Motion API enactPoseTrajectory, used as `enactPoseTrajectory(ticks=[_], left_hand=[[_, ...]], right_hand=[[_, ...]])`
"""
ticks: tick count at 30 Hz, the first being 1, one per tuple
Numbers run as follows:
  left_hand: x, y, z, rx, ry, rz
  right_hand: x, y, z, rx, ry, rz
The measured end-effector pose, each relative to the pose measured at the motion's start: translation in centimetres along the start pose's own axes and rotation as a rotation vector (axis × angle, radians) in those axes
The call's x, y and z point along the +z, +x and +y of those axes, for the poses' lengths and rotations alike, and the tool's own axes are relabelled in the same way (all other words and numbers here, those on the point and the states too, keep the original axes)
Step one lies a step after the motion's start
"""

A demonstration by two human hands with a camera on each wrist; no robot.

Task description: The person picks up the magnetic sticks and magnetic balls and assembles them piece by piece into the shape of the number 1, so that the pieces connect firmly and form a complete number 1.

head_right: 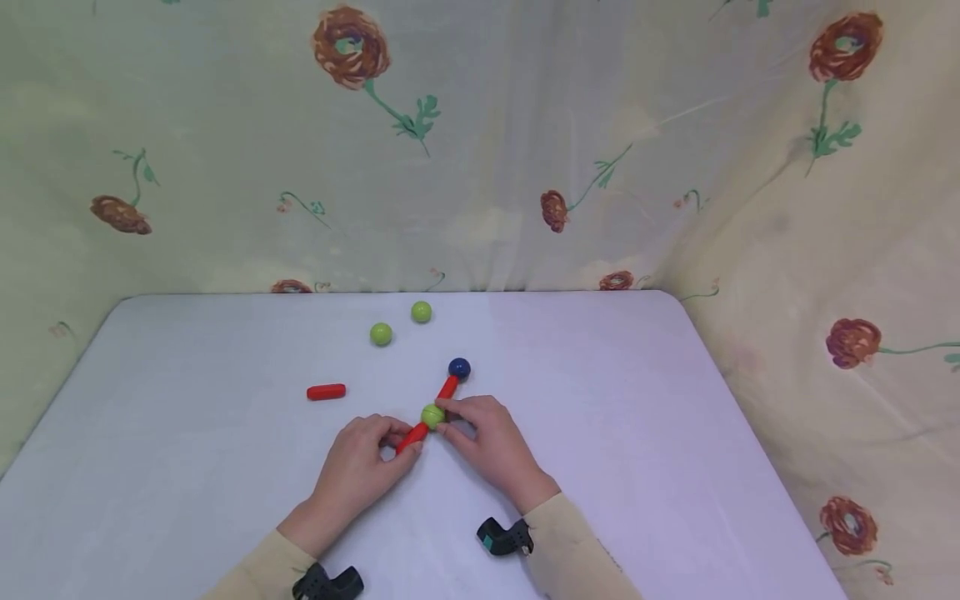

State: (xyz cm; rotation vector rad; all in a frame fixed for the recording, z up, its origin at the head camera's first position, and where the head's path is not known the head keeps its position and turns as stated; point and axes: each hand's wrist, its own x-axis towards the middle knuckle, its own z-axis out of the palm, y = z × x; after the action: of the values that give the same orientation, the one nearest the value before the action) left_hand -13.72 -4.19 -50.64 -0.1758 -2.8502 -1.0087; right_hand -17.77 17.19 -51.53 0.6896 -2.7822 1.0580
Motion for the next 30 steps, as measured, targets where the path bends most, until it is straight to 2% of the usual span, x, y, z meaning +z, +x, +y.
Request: enactPoseTrajectory(ticks=[3, 10, 24, 30], left_hand=[[-0.02, -0.01, -0.03, 0.003, -0.003, 0.000], [-0.15, -0.43, -0.15, -0.009, 0.000, -0.007], [-0.06, -0.58, -0.16, 0.031, -0.010, 0.009], [-0.02, -0.60, -0.21, 0.027, -0.003, 0.004]], right_hand=[[0.06, 0.00, -0.16, -0.017, -0.023, 0.015], [0.10, 0.04, -0.30, 0.012, -0.038, 0.013], [0.26, 0.29, -0.73, 0.023, -0.035, 0.022], [0.37, 0.35, -0.59, 0.024, -0.034, 0.017]])
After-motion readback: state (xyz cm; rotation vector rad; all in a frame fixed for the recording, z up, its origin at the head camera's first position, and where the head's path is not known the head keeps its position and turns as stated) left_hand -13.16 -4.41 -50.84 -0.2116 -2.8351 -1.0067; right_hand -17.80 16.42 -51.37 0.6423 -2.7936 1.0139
